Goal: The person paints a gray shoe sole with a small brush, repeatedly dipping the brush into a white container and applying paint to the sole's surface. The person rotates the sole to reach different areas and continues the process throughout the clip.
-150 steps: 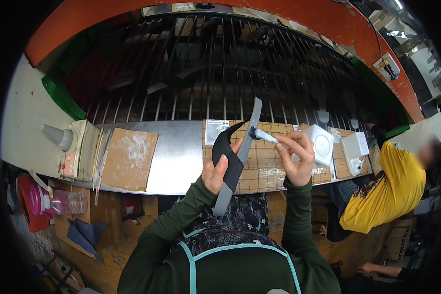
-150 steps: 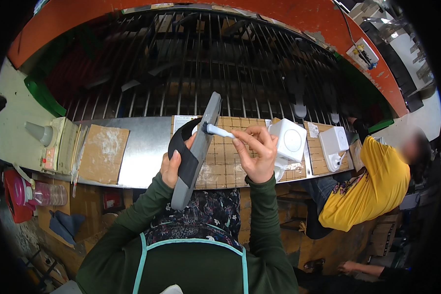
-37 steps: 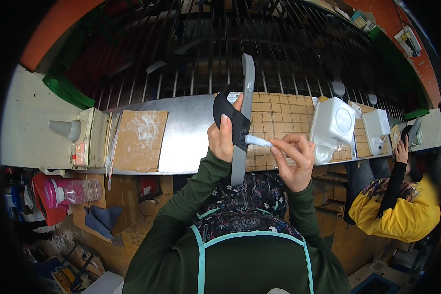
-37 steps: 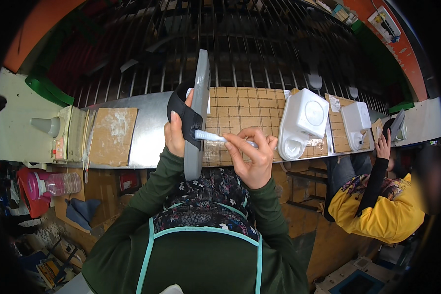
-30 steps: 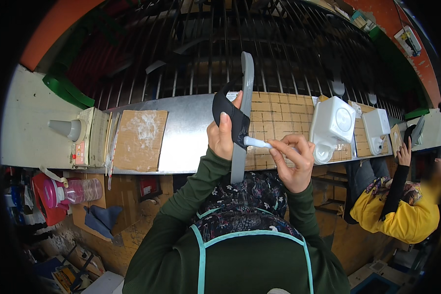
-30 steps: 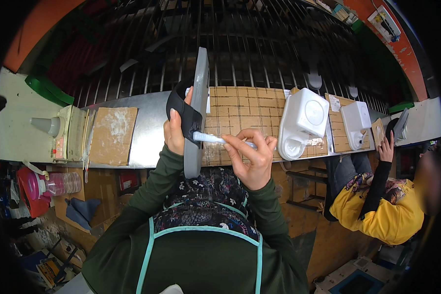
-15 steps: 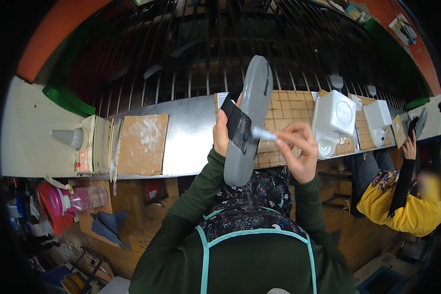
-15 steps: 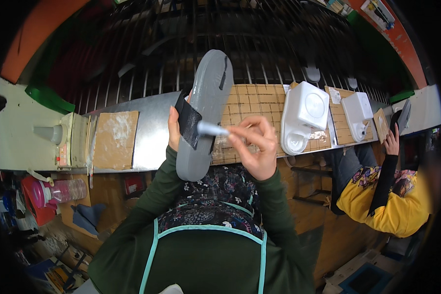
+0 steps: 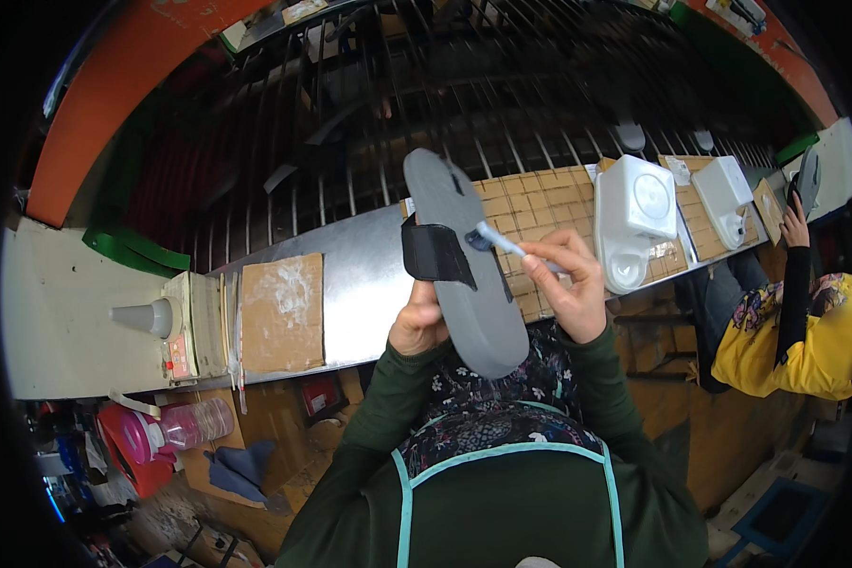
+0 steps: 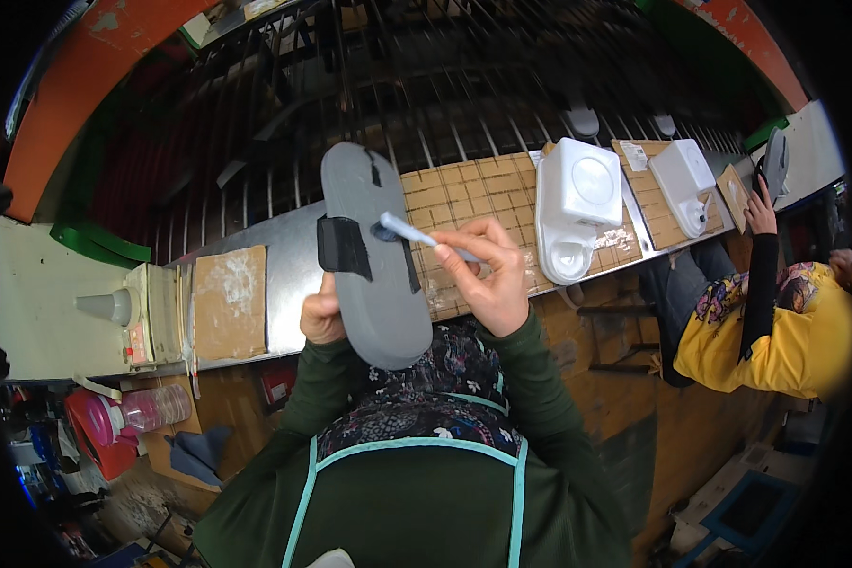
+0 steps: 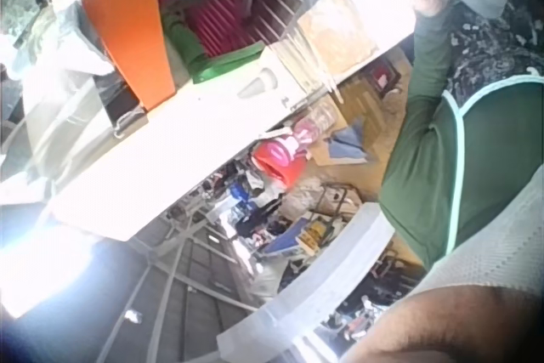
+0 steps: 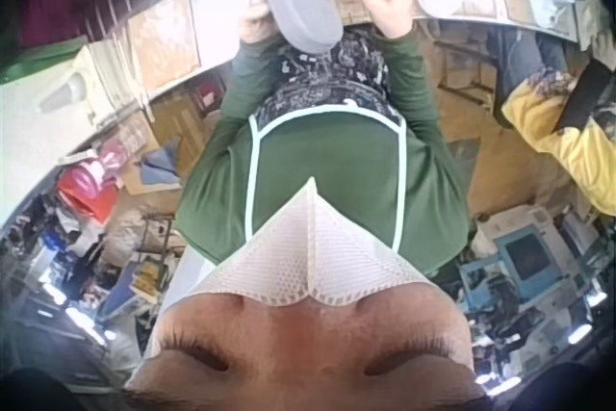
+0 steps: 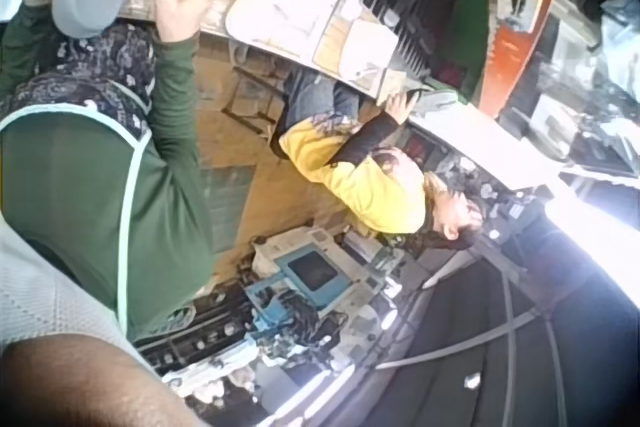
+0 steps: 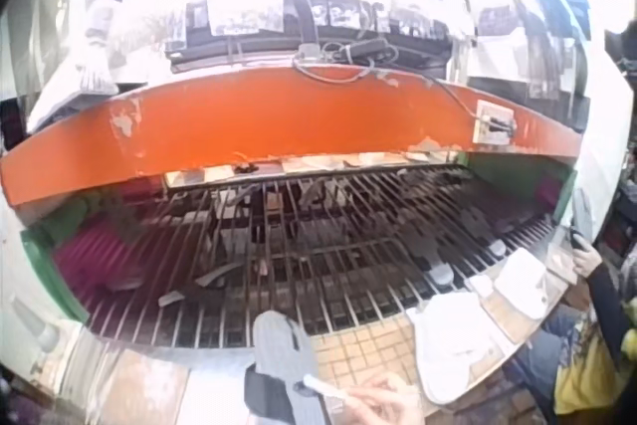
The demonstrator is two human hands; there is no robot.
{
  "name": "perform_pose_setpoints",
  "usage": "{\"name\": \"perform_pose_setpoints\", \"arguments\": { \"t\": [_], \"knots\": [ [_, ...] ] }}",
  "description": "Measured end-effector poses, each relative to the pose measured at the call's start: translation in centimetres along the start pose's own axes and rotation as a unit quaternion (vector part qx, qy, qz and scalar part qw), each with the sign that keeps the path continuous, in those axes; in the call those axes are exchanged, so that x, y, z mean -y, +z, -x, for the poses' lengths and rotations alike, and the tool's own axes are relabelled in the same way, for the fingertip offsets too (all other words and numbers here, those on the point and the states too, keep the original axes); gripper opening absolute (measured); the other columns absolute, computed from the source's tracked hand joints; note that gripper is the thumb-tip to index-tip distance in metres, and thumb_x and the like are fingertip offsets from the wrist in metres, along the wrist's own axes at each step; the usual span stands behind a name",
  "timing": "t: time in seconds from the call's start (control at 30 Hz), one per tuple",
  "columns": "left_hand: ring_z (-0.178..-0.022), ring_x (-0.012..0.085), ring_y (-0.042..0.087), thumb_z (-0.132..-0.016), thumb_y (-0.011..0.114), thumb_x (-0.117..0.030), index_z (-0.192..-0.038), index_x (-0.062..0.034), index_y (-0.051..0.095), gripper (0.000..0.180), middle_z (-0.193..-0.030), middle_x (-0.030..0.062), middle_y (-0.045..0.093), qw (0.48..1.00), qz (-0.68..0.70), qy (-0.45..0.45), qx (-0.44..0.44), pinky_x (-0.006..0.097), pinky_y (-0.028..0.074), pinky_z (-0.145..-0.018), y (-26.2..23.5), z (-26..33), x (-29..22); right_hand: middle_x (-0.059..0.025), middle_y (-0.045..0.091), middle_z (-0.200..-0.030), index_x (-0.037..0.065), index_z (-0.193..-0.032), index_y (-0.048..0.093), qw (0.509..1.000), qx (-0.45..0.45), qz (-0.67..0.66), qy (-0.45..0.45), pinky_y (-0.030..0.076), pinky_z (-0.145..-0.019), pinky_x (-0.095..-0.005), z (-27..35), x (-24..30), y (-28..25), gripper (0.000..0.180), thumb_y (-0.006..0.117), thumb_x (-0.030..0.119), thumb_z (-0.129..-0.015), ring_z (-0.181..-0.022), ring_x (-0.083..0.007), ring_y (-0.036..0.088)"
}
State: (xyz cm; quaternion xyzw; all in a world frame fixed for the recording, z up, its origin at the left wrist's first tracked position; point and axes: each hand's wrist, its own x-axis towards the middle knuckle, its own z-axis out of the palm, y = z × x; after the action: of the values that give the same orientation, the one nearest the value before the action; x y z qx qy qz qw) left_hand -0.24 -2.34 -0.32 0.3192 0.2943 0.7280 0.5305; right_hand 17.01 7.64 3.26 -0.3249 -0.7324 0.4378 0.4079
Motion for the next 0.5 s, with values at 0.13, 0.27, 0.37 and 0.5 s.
{"name": "perform_pose_setpoints", "arguments": {
  "t": [0.13,0.27,0.37,0.5],
  "knots": [
    [-0.119,0.0260,0.055,-0.074,0.075,-0.011,-0.152,-0.0030,0.008,0.103,-0.135,0.0174,0.048,0.979,-0.172,0.016,0.110,0.039,0.046,-0.099,-1.5,0.0,-1.2,-0.0029,0.057,-0.088,0.000,-0.104,0.072,0.971,0.135,-0.174,0.093,0.042,-0.066,-0.0214,0.8,-0.4,-1.1,0.020,0.069,0.009,-0.087,-0.076,-0.0078,0.052],
    [-0.112,0.0280,0.057,-0.054,0.090,-0.016,-0.150,0.0021,0.009,0.127,-0.127,0.0185,0.052,0.902,-0.415,0.087,0.085,0.037,0.045,-0.097,-2.1,-1.7,-0.7,-0.0037,0.057,-0.092,-0.002,-0.106,0.071,0.980,0.067,-0.162,0.100,0.043,-0.073,-0.0223,1.1,-0.9,-0.9,0.020,0.067,0.008,-0.088,-0.084,-0.0095,0.054],
    [-0.106,0.0317,0.060,-0.046,0.094,-0.025,-0.150,0.0055,0.001,0.142,-0.120,0.0225,0.054,0.857,-0.492,0.152,-0.015,0.036,0.048,-0.091,-2.1,-2.5,-0.5,-0.0047,0.058,-0.094,-0.002,-0.106,0.070,0.971,0.110,-0.175,0.121,0.043,-0.075,-0.0231,1.4,-0.6,-1.4,0.020,0.066,0.007,-0.089,-0.086,-0.0108,0.054],
    [-0.107,0.0350,0.061,-0.041,0.096,-0.036,-0.149,0.0081,0.002,0.150,-0.139,0.0289,0.041,0.802,-0.561,0.204,-0.024,0.038,0.050,-0.091,-2.9,-3.0,-1.1,-0.0040,0.058,-0.091,-0.001,-0.105,0.072,0.976,0.116,-0.149,0.112,0.043,-0.070,-0.0221,2.2,0.3,-3.2,0.019,0.067,0.005,-0.087,-0.083,-0.0102,0.054]
  ]
}}
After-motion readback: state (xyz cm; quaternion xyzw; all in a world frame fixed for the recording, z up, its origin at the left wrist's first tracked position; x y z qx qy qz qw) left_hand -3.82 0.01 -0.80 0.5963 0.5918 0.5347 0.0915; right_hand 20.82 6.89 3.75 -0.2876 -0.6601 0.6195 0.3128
